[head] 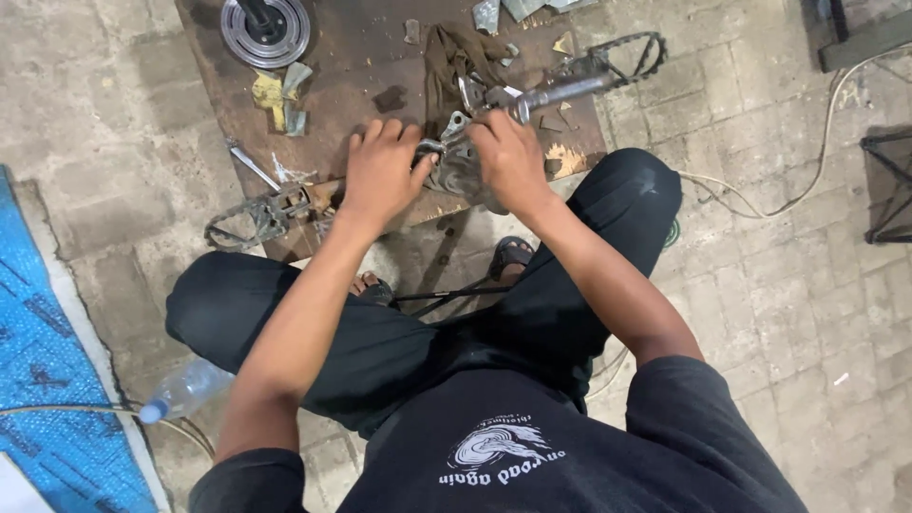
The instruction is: The person sits on the floor and assembles a metal component by hand, inserting a small pin into a bracket and aligning it with a larger metal piece. They then pick up a cylindrical metal rod and wipe it with a cloth.
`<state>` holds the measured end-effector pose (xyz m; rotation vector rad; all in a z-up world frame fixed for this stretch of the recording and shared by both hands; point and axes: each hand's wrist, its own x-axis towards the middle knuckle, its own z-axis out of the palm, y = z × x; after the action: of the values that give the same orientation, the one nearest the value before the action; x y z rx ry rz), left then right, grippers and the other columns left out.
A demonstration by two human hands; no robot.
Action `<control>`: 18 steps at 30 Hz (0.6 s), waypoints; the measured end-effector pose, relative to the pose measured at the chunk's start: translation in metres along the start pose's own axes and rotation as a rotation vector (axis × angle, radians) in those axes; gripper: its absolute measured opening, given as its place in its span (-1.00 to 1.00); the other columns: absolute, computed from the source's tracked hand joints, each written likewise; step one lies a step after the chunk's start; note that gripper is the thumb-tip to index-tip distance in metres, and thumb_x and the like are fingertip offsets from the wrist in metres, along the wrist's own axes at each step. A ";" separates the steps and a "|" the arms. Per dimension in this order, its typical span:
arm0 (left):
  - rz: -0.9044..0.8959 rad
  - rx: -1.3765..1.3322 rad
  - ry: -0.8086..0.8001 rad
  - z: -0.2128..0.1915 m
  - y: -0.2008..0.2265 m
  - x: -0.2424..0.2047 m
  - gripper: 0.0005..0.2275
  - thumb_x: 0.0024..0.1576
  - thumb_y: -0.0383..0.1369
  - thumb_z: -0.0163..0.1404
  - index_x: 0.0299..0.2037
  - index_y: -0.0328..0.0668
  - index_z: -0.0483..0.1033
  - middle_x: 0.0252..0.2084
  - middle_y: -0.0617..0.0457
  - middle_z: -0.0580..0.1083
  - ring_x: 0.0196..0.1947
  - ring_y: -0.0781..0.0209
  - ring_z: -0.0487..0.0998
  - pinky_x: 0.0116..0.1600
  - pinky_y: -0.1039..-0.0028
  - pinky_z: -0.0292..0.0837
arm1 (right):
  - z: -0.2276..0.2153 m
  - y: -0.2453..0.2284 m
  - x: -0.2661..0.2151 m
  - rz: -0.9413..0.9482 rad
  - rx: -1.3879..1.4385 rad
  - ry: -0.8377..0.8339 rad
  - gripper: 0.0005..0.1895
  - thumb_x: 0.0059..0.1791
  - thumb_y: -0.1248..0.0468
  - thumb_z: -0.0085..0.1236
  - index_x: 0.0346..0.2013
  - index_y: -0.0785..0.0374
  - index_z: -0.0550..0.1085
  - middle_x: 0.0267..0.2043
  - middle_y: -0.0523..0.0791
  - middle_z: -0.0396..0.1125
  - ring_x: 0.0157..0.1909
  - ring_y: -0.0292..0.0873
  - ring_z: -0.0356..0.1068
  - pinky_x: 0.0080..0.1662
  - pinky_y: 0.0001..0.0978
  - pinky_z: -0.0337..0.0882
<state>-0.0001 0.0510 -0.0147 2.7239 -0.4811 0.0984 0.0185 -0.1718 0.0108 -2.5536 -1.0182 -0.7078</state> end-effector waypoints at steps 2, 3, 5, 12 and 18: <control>0.042 0.021 0.065 0.008 -0.005 0.001 -0.72 0.22 -0.14 0.11 -0.08 -0.20 0.50 -0.23 -0.07 0.41 -0.10 -0.11 0.45 -0.05 0.06 0.37 | 0.023 0.007 -0.012 0.014 -0.006 0.006 -0.84 0.17 0.30 -0.10 -0.19 0.14 0.47 -0.23 -0.14 0.26 -0.20 0.00 0.42 -0.31 -0.24 0.39; 0.084 0.039 0.132 0.013 -0.006 0.001 -0.74 0.21 -0.16 0.14 -0.14 -0.18 0.48 -0.27 -0.03 0.37 -0.14 -0.05 0.44 -0.08 0.11 0.39 | 0.033 0.011 -0.019 0.027 -0.013 0.009 -0.87 0.16 0.31 -0.07 -0.19 0.15 0.48 -0.24 -0.14 0.27 -0.21 0.01 0.44 -0.34 -0.28 0.39; 0.115 0.076 0.191 0.021 -0.009 0.003 -0.72 0.15 -0.14 0.18 -0.19 -0.15 0.47 -0.30 -0.01 0.37 -0.16 -0.03 0.44 -0.11 0.13 0.39 | 0.021 -0.002 -0.010 -0.016 -0.021 0.025 -0.84 0.17 0.31 -0.11 -0.18 0.16 0.46 -0.26 -0.11 0.24 -0.21 0.06 0.40 -0.29 -0.24 0.35; 0.142 0.150 0.085 0.038 -0.025 0.009 -0.73 0.22 -0.04 0.05 -0.21 -0.05 0.47 -0.31 -0.01 0.46 -0.14 -0.05 0.50 -0.08 0.10 0.43 | 0.013 -0.010 0.002 -0.012 0.057 0.118 -0.81 0.17 0.33 -0.15 -0.28 0.20 0.42 -0.37 -0.17 0.09 -0.36 -0.07 0.14 -0.31 -0.27 0.23; 0.101 0.069 0.034 0.010 -0.014 0.006 -0.76 0.28 -0.13 0.01 -0.15 -0.12 0.52 -0.32 -0.03 0.49 -0.14 -0.06 0.54 0.02 0.08 0.43 | 0.014 -0.008 -0.002 0.011 0.088 0.066 -0.91 0.12 0.37 -0.01 -0.23 0.22 0.46 -0.31 -0.12 0.21 -0.20 0.03 0.34 -0.35 -0.29 0.34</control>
<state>0.0108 0.0573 -0.0283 2.7595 -0.6158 0.1912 0.0161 -0.1607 -0.0007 -2.4426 -0.9903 -0.7224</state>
